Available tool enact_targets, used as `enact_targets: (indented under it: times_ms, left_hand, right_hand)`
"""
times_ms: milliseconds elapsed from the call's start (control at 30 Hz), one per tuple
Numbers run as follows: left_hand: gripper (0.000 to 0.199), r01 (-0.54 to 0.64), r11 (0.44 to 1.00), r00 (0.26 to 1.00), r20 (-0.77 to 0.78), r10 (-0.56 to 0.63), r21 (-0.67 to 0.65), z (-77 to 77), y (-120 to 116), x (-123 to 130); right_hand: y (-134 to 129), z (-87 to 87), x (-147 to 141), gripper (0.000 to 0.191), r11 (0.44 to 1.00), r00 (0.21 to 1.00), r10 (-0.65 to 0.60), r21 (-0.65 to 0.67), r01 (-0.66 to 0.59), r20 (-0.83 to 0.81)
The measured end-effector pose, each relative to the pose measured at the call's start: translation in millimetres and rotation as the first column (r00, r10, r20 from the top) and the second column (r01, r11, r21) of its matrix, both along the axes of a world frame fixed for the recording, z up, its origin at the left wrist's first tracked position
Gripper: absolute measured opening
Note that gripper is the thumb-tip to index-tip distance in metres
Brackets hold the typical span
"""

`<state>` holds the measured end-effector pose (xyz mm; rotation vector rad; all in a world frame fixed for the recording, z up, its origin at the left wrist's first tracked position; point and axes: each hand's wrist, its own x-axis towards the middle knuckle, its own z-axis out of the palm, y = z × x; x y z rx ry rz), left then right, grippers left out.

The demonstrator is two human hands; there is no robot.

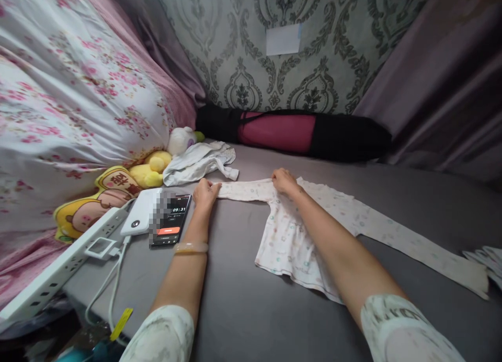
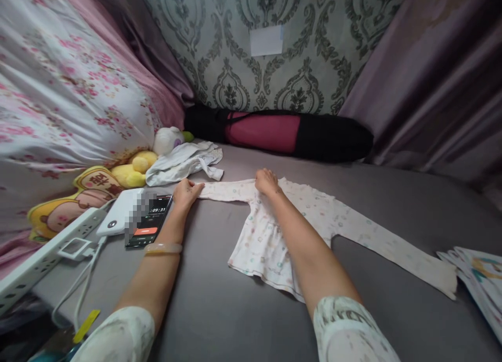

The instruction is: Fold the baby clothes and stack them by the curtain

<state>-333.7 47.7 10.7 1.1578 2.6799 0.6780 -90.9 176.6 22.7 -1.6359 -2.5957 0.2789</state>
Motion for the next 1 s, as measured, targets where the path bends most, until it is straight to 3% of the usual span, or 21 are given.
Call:
enact_targets:
  times_ms: [133, 267, 533, 800, 1000]
  left_hand:
    - [0.025, 0.045, 0.998, 0.998, -0.044, -0.043, 0.035, -0.9, -2.8, 4.9]
    - [0.022, 0.084, 0.995, 0.990, -0.117, -0.077, 0.057, 0.6, -5.7, 10.2]
    - [0.021, 0.078, 0.997, 0.986, -0.150, -0.075, 0.016, -0.1, -4.9, 9.2]
    - [0.019, 0.093, 0.995, 0.984, -0.158, -0.086, 0.041, -5.2, -2.7, 1.3]
    - [0.019, 0.101, 0.992, 0.981, -0.171, -0.088, 0.070, -8.4, -2.0, -0.8]
  right_hand:
    - [-16.4, -18.3, -2.4, 0.036, 0.979, 0.980, -0.149, 0.120, 0.166, -0.135]
    - [-27.3, -28.5, -7.5, 0.036, 0.951, 0.955, -0.182, 0.205, 0.232, -0.235]
    - [-29.8, -24.7, -6.2, 0.036, 0.964, 0.981, 0.058, 0.268, -0.006, -0.186]
    - [-50.5, -25.0, -13.6, 0.035, 0.975, 0.997, 0.044, 0.220, -0.029, -0.066]
    - [-70.2, -26.6, -20.2, 0.062, 0.995, 0.997, -0.003, 0.102, 0.010, -0.075]
